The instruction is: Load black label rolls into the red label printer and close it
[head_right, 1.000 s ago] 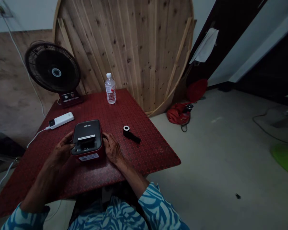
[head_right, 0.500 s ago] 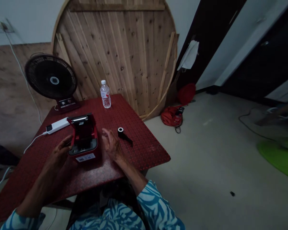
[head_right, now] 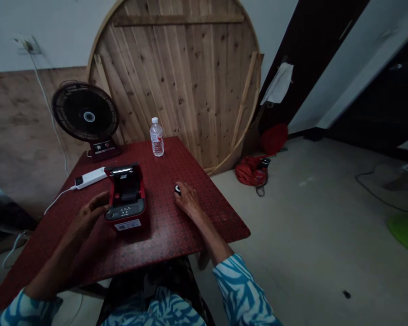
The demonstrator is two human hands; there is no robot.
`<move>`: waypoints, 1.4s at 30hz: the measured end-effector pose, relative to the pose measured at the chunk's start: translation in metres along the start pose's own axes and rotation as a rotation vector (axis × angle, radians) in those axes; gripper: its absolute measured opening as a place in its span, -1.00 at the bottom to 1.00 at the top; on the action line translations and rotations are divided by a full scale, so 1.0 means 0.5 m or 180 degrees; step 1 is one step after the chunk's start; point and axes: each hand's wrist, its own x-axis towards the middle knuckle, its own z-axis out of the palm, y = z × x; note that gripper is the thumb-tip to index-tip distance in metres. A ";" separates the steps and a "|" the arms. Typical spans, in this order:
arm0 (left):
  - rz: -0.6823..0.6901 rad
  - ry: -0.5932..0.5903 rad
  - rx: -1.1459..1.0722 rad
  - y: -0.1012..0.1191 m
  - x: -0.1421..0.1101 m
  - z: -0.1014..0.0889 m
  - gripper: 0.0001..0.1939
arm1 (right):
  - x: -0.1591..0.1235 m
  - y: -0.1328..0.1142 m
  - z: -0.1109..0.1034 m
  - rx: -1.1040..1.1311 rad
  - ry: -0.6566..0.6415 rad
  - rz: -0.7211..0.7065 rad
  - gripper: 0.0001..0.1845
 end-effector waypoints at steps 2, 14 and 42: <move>0.0206 0.0050 0.0452 0.010 0.011 -0.007 -0.45 | -0.018 -0.009 -0.021 0.0413 0.0057 0.0117 -0.63; 0.1227 -0.1949 0.3445 0.093 0.105 0.054 -0.72 | -0.140 -0.038 -0.019 0.2525 0.0303 0.1507 -0.44; 0.1854 -0.0907 0.4691 0.163 0.062 0.038 -0.77 | -0.154 -0.042 -0.025 0.2405 0.0211 0.1388 -0.47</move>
